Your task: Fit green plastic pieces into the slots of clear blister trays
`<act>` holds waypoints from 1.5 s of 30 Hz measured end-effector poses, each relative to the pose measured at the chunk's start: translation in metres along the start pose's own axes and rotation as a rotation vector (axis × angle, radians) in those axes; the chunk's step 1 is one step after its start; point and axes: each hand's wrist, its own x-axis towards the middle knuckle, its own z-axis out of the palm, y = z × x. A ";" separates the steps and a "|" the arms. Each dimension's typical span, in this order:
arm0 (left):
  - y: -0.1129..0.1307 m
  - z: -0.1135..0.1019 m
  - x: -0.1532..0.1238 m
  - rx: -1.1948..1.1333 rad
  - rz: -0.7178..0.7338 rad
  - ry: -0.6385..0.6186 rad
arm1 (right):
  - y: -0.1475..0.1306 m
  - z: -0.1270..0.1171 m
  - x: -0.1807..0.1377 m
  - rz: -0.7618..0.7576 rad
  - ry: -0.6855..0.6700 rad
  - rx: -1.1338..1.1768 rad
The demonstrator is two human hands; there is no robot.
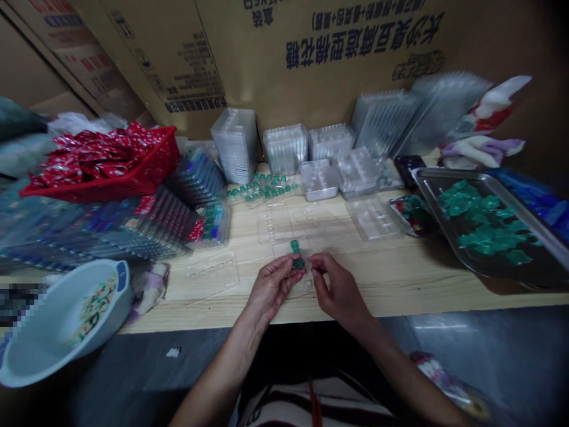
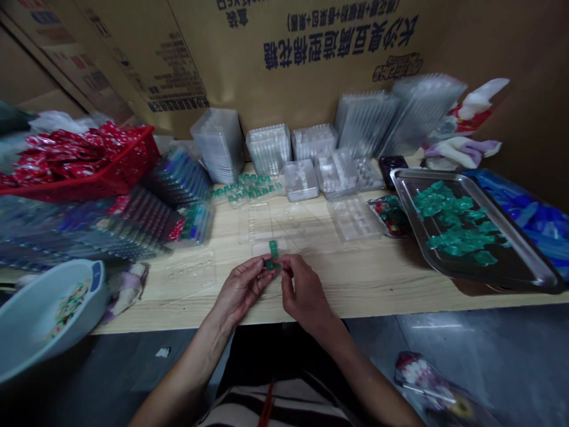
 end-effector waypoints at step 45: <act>-0.008 -0.019 0.021 1.241 0.774 -0.147 | 0.014 0.001 -0.016 0.076 -0.264 -0.209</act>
